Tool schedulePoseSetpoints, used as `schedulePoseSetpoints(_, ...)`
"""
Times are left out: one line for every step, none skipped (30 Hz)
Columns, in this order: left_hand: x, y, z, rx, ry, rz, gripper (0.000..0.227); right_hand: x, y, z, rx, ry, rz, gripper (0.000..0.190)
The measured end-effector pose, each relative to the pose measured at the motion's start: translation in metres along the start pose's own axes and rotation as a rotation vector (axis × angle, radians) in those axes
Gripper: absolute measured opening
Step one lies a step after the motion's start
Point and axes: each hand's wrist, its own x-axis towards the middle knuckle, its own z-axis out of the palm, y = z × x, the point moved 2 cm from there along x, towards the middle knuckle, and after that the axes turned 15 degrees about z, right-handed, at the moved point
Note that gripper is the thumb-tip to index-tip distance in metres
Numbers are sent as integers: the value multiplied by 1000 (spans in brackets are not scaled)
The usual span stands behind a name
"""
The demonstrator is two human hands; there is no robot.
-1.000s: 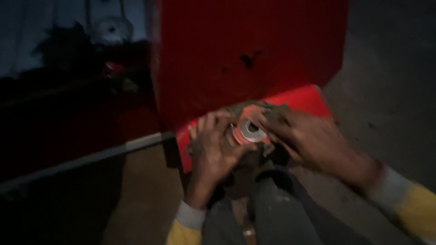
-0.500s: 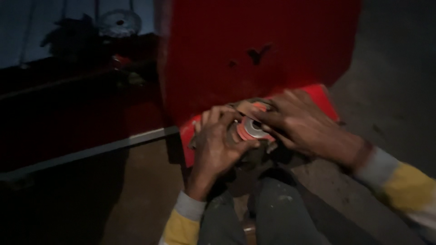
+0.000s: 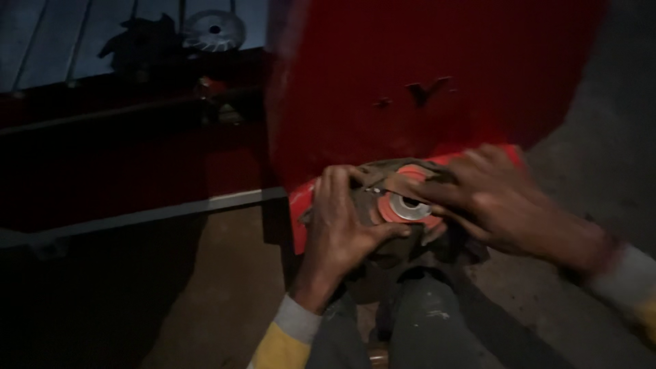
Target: The person wipes a metal woodworking component with a cloth.
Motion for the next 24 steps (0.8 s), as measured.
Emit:
schedulePoseSetpoints(-1, -4, -1, 7, 2, -11, 95, -4, 1, 5, -66, -177, 142, 55)
schedulePoseSetpoints(-1, -7, -1, -23, -3, 10, 93, -6, 3, 11, -137, -348, 286, 59)
schedulePoseSetpoints(0, -7, 1, -63, -16, 41, 91, -2, 2, 17, -132, -353, 292, 59)
schedulePoseSetpoints(-2, -5, 2, -67, -24, 38, 91, 8, -2, 24, -41, -220, 162, 60)
schedulePoseSetpoints(-1, -4, 2, -52, -27, 17, 90, 10, -2, 22, 36, -75, 40, 61)
schedulePoseSetpoints(1, 0, 4, -38, -31, -4, 89, 4, 0, 17, 29, -73, 51, 61)
schedulePoseSetpoints(2, 3, 4, -33, -31, -1, 89, 2, 2, 17, 6, -106, 62, 58)
schedulePoseSetpoints(1, 5, 2, -39, -16, 4, 89, 2, 4, 16, -16, -139, 75, 55)
schedulePoseSetpoints(0, 4, -2, -39, 3, 2, 89, -2, 4, 12, -13, -136, 65, 55)
schedulePoseSetpoints(2, 1, -3, -29, 8, -1, 89, -9, 6, 8, -60, -214, 150, 58)
schedulePoseSetpoints(1, 0, -4, -63, 7, 8, 88, -11, 5, 9, -106, -293, 236, 60)
schedulePoseSetpoints(0, -1, -5, -96, 6, 17, 88, -2, 3, 16, -98, -295, 225, 60)
schedulePoseSetpoints(-1, -3, -4, -107, -2, 17, 88, 4, -1, 20, -33, -144, 105, 58)
schedulePoseSetpoints(0, -6, -3, -74, -18, 3, 87, 6, -5, 21, 25, 16, -6, 58)
schedulePoseSetpoints(3, -4, 1, -40, -29, -2, 87, 7, -4, 22, 18, 17, 5, 58)
schedulePoseSetpoints(4, 1, 6, -48, -33, 6, 87, 7, -3, 24, -6, -98, 68, 60)
schedulePoseSetpoints(3, 3, 5, -58, -26, -18, 88, 11, -4, 26, -26, -207, 122, 63)
schedulePoseSetpoints(3, 2, 2, -68, -18, -42, 89, 6, -5, 20, -27, -202, 122, 63)
schedulePoseSetpoints(3, 0, 2, -65, -15, -45, 89, -5, -3, 11, -22, -207, 163, 65)
schedulePoseSetpoints(2, -2, 3, -59, -23, -33, 88, -10, -1, 7, -17, -211, 204, 66)
schedulePoseSetpoints(1, -4, 1, -49, -33, -25, 87, -7, -1, 9, -12, -214, 194, 66)
schedulePoseSetpoints(0, -8, -2, -42, -30, -33, 87, -4, -2, 11, 5, -139, 144, 60)
schedulePoseSetpoints(0, -10, 0, -24, -25, -3, 87, -7, -3, 11, 19, -65, 113, 55)
schedulePoseSetpoints(-1, -8, 2, -6, -20, 27, 87, -5, -3, 18, 22, -70, 122, 55)
